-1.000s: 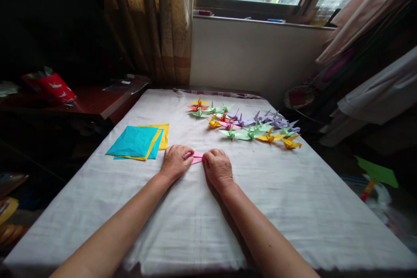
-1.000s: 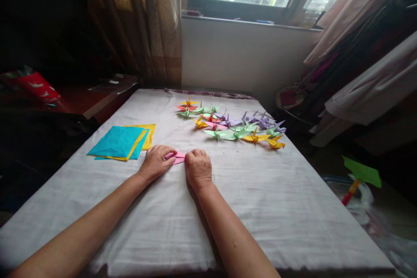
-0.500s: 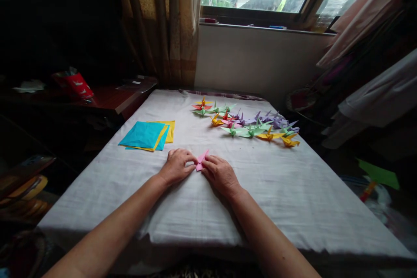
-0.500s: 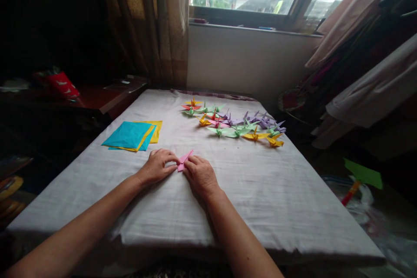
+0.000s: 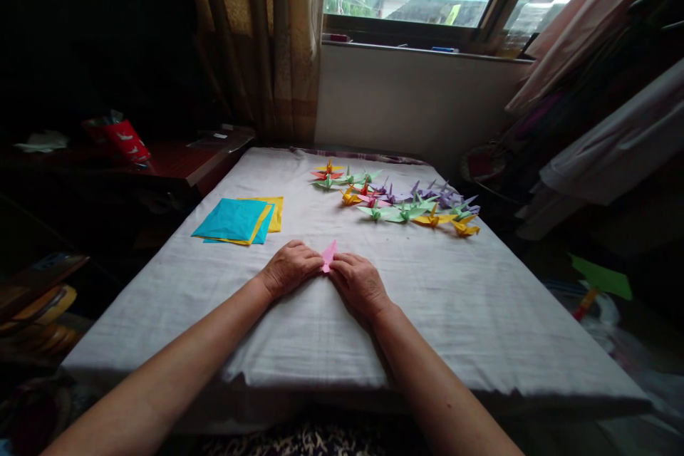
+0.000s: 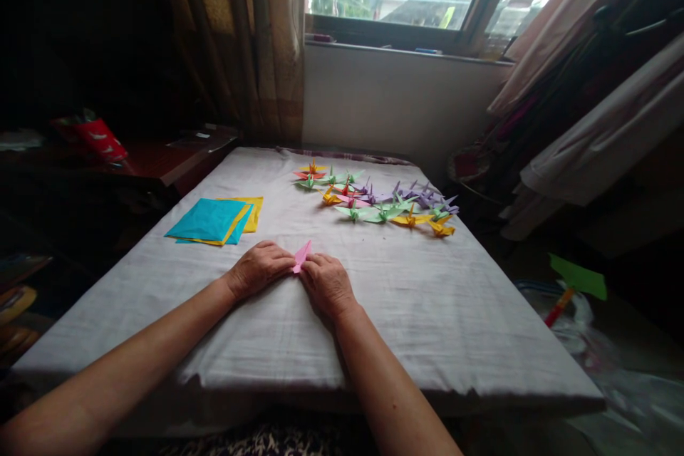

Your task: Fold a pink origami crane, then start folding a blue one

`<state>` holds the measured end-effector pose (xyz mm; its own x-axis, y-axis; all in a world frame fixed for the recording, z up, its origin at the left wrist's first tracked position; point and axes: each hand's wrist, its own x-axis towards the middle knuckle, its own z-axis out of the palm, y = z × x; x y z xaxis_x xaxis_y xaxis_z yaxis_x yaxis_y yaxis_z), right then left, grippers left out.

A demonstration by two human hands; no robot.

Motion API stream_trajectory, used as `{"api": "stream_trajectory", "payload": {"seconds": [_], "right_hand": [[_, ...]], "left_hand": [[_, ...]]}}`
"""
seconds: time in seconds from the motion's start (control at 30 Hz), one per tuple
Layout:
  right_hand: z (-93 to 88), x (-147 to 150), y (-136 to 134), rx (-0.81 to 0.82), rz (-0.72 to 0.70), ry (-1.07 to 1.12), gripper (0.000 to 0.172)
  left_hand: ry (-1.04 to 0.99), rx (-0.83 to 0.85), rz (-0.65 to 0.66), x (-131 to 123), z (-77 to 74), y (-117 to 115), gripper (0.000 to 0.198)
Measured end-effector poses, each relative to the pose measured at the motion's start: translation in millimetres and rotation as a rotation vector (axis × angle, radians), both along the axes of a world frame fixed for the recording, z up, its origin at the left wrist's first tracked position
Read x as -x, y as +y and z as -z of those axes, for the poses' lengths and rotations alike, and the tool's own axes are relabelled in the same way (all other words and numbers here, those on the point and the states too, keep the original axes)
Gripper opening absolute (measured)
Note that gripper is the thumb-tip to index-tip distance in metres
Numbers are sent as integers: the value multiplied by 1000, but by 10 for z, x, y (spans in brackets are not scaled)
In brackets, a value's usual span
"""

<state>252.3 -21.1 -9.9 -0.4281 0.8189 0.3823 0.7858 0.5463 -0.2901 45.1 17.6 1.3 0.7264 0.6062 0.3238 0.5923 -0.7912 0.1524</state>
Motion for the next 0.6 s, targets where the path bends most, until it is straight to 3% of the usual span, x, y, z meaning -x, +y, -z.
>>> {"api": "stream_trajectory", "payload": {"seconds": [0.6], "right_hand": [[-1,164,63,132,356,-20,17]], "left_hand": [[-170,222,-526,-302,76,-39,11]]}}
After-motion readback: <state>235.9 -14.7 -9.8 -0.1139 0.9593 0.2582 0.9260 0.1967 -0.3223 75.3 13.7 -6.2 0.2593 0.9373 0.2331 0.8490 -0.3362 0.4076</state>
